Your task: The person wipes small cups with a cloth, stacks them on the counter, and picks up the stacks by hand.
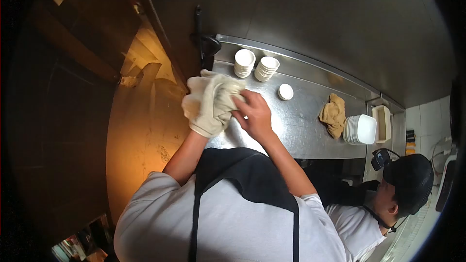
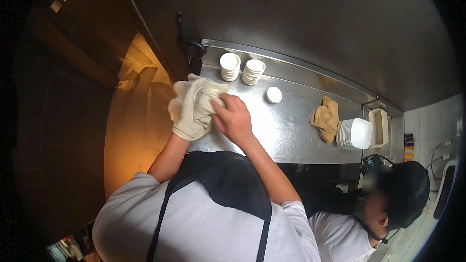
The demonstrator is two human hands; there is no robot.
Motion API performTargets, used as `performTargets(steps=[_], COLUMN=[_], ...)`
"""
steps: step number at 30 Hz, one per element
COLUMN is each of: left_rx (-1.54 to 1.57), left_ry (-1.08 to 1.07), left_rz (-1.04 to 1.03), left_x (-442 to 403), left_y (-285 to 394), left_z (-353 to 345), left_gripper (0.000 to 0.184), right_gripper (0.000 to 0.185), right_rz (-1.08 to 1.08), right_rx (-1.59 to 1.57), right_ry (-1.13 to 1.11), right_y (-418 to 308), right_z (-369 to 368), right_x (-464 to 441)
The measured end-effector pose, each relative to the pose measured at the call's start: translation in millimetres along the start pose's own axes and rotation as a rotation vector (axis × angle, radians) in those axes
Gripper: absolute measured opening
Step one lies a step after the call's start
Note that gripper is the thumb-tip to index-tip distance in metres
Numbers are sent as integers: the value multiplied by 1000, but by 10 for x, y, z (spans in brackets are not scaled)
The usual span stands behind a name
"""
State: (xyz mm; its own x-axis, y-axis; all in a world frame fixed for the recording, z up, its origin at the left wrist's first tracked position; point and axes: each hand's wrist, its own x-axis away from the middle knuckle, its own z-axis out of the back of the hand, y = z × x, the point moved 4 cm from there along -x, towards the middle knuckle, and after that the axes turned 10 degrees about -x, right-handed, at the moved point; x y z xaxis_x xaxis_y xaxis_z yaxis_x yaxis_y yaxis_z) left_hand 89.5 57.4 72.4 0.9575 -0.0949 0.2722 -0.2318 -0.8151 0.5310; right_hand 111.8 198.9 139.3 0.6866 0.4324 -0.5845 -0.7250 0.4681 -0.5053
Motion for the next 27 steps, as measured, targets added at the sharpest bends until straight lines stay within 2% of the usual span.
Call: performTargets(steps=[1, 3, 4, 5, 6, 7, 9, 10, 11, 12, 13, 15, 16, 17, 19, 20, 22, 24, 26, 27], left_rx=[74, 104, 50, -185, -421, -658, -510, -457, -402, -415, -421, -427, -250, -262, -300, -211, -428, -388, -556, -643], left_ry=[-66, -157, -124, -126, -123, -118, -111, -78, -41, -92, -46, 35, -50, -47, -43, -69, 32, 220, 187, 172], left_rz=[35, 14, -16, -182, -347, -513, -350, -240, -128, -64, -45, -18, -1, -49, -126, -219, -307, -220, -406, -497], left_x=[52, 45, 91, 79, 74, 70, 49, 55, 62, 185, 160, 29, 37, 46, 72, 67, 118, 25, -43, -56], left_y=[-110, -204, -221, -183, -153, -124, -218, -235, -263, -98, -130, -262, -376, -390, -428, -424, -421, -367, -95, 23], left_z=[-65, -245, -279, -307, -326, -349, -243, -163, -102, -330, -269, -109, -95, -122, -176, -239, -291, -282, -286, -280], left_gripper=[39, 40, 40, 40, 40, 39, 36, 34, 32, 36, 36, 37, 44, 43, 41, 35, 21, 20, 22, 23], right_gripper=[44, 43, 41, 38, 23, 19, 12, 15, 17, 19, 20, 20, 21, 22, 23, 23, 23, 22, 24, 26], right_rz=[114, 15, -60, -133, -214, -284, -423, -514, -540, -565, -591, -493, -411, -332, -335, -328, -313, -360, -416, -503], right_rx=[45, 54, 49, 41, 6, -92, -286, -466, -465, -465, -466, -200, -114, -30, 102, 148, 251, 290, 297, 344], right_ry=[8, 41, 43, 41, 67, 1, -129, -241, -204, -170, -137, -16, 57, 131, 68, 38, -16, -48, -95, -259], right_y=[-52, 73, 149, 162, 110, 186, 475, 639, 585, 469, 391, 387, 360, 311, 310, 304, 331, 310, 395, 461], right_z=[-15, -79, -127, -150, -125, -148, -173, -175, -129, -58, -30, -71, -94, -97, -137, -142, -170, -108, -44, 15], right_x=[-84, -61, -36, -54, -85, -71, 38, 118, 104, 76, 82, 76, 34, 2, -57, -79, -92, -79, -5, 67])
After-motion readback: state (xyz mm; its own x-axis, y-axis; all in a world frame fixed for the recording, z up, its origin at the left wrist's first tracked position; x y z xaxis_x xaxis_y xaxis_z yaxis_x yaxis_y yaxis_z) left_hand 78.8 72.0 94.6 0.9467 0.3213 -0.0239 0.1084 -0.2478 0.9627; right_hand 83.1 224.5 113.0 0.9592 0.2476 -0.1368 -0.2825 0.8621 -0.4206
